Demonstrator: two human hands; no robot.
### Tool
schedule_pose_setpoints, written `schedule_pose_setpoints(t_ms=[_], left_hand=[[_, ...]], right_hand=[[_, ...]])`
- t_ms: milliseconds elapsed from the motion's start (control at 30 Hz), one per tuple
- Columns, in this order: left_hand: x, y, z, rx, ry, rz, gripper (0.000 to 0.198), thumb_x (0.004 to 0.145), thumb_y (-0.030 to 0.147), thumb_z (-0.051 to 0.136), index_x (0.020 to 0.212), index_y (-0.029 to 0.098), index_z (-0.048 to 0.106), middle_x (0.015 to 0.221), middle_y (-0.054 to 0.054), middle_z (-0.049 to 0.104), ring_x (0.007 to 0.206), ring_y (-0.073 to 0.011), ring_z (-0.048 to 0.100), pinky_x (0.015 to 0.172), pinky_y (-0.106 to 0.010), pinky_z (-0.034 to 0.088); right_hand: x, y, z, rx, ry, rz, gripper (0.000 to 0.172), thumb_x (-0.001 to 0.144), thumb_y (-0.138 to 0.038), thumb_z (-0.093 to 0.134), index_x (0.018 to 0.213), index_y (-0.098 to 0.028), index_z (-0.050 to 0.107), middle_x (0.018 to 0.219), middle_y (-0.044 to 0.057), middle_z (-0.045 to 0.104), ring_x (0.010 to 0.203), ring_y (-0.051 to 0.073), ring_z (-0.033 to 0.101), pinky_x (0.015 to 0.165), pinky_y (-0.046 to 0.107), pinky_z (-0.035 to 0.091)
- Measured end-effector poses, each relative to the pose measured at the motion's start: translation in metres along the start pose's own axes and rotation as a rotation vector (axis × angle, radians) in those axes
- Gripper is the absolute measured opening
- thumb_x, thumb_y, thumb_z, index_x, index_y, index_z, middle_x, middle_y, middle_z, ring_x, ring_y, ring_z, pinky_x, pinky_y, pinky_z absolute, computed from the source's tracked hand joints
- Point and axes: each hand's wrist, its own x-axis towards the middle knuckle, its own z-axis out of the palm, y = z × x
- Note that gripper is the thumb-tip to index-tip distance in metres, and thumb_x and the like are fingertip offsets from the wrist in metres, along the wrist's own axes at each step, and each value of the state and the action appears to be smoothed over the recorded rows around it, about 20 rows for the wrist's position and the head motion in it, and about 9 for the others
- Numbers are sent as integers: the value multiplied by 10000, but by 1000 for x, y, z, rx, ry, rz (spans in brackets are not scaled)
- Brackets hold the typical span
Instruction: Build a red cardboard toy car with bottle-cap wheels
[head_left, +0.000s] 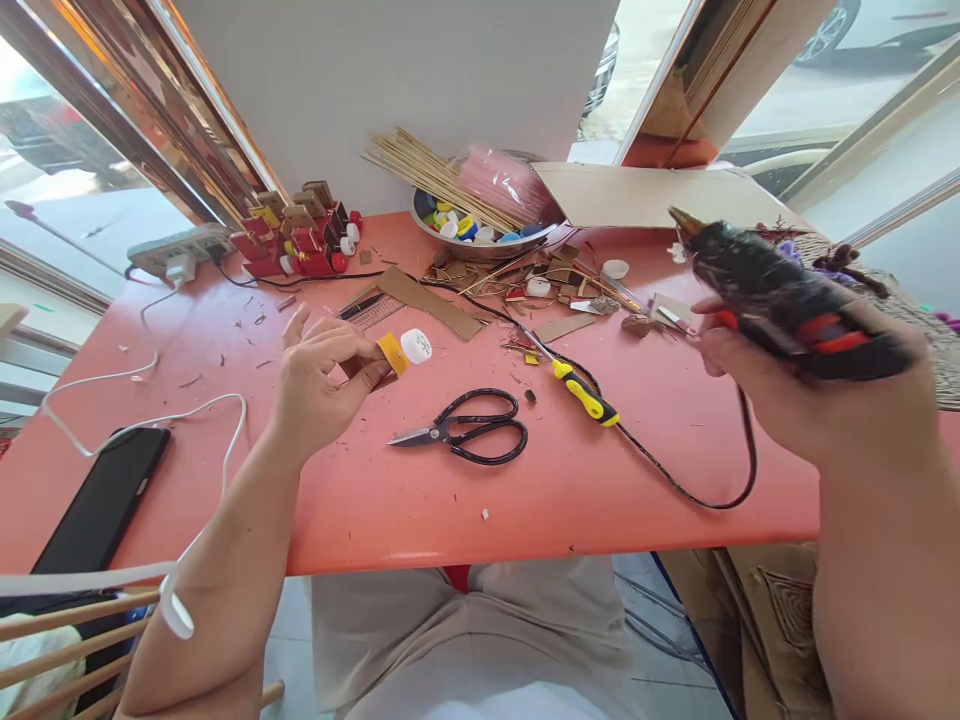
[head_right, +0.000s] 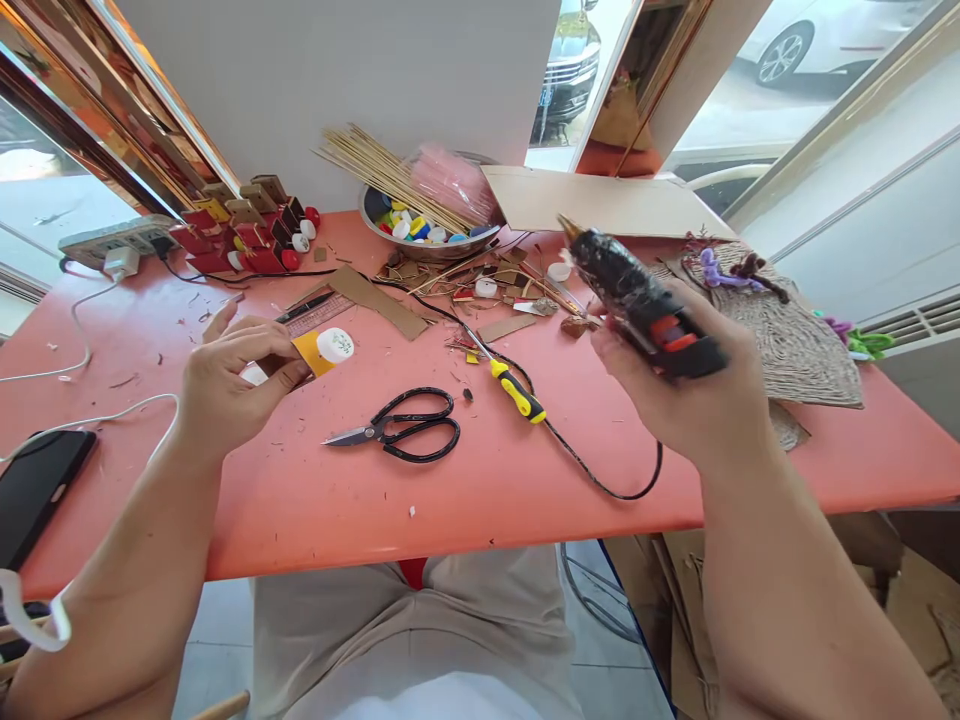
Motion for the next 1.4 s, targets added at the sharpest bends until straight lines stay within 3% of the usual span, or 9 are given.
schedule_pose_setpoints(t_ms=[67,133,233,300,433,633,900,1067,1400], left_hand=[[0,0,-1,-5,-3,-13,227,864,326,687,644,282,649,667,16,673,776,-229,672,1160,-612,516],[1,1,-3,-3,-9,-24,224,857,317,691,641,280,646,667,18,674,769,-223,667,1167,-608,514],[2,2,-6,-6,-21,-25,228,862,312,686,641,277,642,664,25,664,727,-207,647,1177,-613,506],[3,3,-7,-6,-23,-23,232,869,317,680,643,278,645,649,28,646,723,-207,645,1179,-622,502],[3,3,-10,17,-36,-25,228,875,328,678,652,286,663,640,28,639,746,-212,653,1183,-614,499],[0,5,-10,35,-41,10,242,898,351,660,664,293,669,662,25,664,763,-220,672,1194,-608,493],[1,8,-16,61,-113,-35,234,867,349,681,646,284,642,691,21,679,811,-229,689,1186,-582,512],[-1,9,-14,41,-71,-12,242,874,353,695,650,280,638,693,25,673,798,-227,693,1214,-600,481],[-2,12,-13,36,-63,-31,225,872,318,703,655,285,651,696,22,677,800,-226,686,1191,-608,502]], right_hand=[[13,-30,3,467,-87,15,540,872,-819,733,876,-284,664,862,81,705,643,195,619,620,408,500],[28,-59,14,738,-187,44,613,732,-844,843,814,-265,658,816,40,688,554,138,551,534,355,443],[44,-83,42,888,-488,48,660,767,-860,805,789,-214,669,743,27,678,445,68,431,439,292,324],[47,-85,62,908,-572,38,701,787,-893,757,788,-197,666,653,0,617,441,71,426,447,284,367],[39,-75,85,958,-575,70,691,869,-897,665,804,-209,647,476,-82,439,422,94,410,498,286,432],[30,-71,81,901,-597,134,720,803,-965,650,759,-249,605,400,-100,361,431,152,483,500,320,423],[32,-77,76,881,-626,171,744,752,-983,679,720,-247,571,404,-86,411,411,125,444,482,308,376],[30,-75,78,876,-624,163,743,746,-985,681,734,-251,569,420,-94,380,439,144,484,505,321,437],[30,-81,78,884,-585,115,733,786,-949,690,705,-231,565,469,-85,437,390,89,429,423,276,353]])
